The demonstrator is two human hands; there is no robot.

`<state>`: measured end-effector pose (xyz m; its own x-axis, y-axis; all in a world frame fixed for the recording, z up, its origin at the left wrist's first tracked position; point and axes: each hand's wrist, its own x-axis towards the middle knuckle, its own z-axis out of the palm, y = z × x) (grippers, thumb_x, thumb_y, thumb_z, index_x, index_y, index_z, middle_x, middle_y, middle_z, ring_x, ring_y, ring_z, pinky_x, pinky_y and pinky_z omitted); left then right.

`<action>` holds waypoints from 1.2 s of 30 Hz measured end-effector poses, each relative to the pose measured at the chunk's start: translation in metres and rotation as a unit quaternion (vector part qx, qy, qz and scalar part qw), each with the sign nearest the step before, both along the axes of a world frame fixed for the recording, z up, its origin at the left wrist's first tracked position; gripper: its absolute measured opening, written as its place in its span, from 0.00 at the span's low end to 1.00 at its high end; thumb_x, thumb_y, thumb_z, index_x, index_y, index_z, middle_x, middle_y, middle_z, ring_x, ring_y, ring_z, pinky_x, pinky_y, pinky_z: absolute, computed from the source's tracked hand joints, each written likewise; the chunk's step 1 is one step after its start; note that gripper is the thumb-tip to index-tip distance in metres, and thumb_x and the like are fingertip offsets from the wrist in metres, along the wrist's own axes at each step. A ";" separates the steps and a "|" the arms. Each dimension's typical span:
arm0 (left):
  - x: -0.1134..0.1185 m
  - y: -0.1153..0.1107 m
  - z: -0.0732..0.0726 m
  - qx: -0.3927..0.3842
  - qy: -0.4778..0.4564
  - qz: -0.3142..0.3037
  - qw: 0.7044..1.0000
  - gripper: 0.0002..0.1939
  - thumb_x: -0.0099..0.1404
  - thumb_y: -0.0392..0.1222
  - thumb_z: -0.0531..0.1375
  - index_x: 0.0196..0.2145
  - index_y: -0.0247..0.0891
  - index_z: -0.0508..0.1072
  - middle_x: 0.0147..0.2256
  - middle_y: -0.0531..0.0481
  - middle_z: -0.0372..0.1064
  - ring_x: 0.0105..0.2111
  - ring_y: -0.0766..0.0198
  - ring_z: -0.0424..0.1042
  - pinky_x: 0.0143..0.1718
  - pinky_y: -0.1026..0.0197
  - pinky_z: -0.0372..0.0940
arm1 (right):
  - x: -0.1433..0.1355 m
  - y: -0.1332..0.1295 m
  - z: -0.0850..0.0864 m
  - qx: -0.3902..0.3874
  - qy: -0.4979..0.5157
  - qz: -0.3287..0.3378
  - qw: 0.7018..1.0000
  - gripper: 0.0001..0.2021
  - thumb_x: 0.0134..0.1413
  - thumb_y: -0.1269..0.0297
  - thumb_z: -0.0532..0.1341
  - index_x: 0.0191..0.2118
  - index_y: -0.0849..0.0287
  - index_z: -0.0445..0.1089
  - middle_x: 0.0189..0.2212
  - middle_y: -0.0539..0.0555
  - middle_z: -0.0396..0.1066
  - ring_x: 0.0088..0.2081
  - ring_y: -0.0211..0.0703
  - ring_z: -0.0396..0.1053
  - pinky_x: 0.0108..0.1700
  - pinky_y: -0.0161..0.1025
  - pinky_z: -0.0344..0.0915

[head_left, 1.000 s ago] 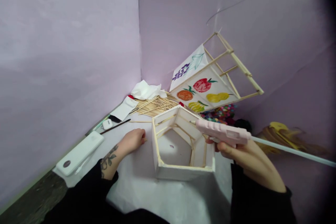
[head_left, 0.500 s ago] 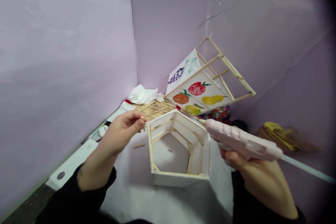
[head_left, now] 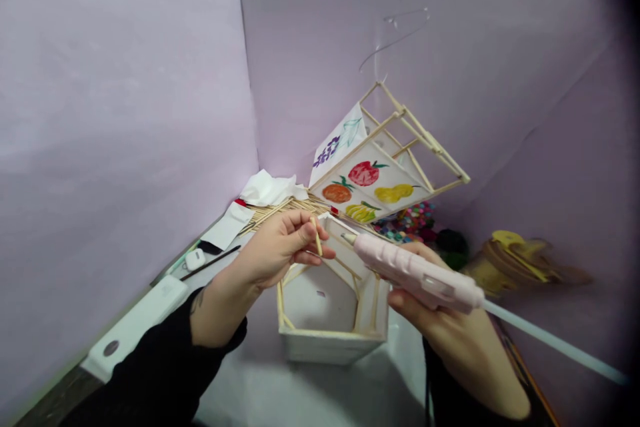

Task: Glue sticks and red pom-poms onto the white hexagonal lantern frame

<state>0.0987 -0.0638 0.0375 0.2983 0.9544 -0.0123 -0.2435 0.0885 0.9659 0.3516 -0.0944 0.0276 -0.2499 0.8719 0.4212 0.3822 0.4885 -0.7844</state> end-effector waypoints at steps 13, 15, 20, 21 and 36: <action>0.002 -0.010 -0.010 0.093 0.034 0.024 0.995 0.13 0.55 0.44 0.74 0.33 0.35 0.78 0.31 0.48 0.79 0.32 0.63 0.78 0.36 0.64 0.72 | -0.001 -0.007 0.004 0.087 -0.061 -0.002 0.994 0.15 0.59 0.52 0.65 0.26 0.54 0.69 0.30 0.52 0.72 0.29 0.44 0.71 0.30 0.36 0.69; 0.002 -0.010 -0.009 0.111 0.032 0.012 0.993 0.09 0.56 0.42 0.73 0.31 0.36 0.79 0.30 0.50 0.78 0.32 0.66 0.77 0.35 0.65 0.70 | -0.004 -0.006 0.002 0.105 -0.066 0.004 0.992 0.16 0.60 0.51 0.64 0.25 0.54 0.69 0.29 0.52 0.72 0.30 0.45 0.72 0.31 0.37 0.69; 0.001 -0.010 -0.006 0.103 0.052 0.003 0.993 0.08 0.57 0.42 0.72 0.29 0.34 0.81 0.27 0.49 0.76 0.26 0.68 0.72 0.29 0.67 0.67 | -0.010 -0.004 -0.002 0.121 -0.072 -0.002 0.990 0.13 0.61 0.51 0.64 0.29 0.53 0.72 0.29 0.51 0.71 0.28 0.42 0.70 0.29 0.36 0.67; 0.001 -0.010 -0.006 0.094 0.055 0.003 0.994 0.08 0.57 0.42 0.72 0.29 0.34 0.81 0.26 0.49 0.76 0.26 0.69 0.71 0.28 0.67 0.66 | -0.011 -0.003 -0.002 0.124 -0.075 0.000 0.989 0.13 0.62 0.52 0.63 0.29 0.53 0.71 0.29 0.50 0.71 0.28 0.42 0.70 0.29 0.35 0.67; 0.004 -0.011 -0.009 0.047 -0.031 -0.019 0.998 0.09 0.54 0.41 0.75 0.31 0.36 0.82 0.25 0.51 0.77 0.24 0.72 0.73 0.28 0.72 0.68 | -0.010 -0.005 -0.003 0.125 -0.083 -0.002 0.989 0.11 0.62 0.56 0.62 0.30 0.52 0.69 0.29 0.47 0.69 0.27 0.39 0.68 0.28 0.33 0.65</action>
<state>0.1029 -0.0748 0.0285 0.3320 0.9383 0.0967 -0.3005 0.0080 0.9537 0.3414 -0.0994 0.0243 -0.3306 0.7465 0.5774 0.4977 0.6577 -0.5654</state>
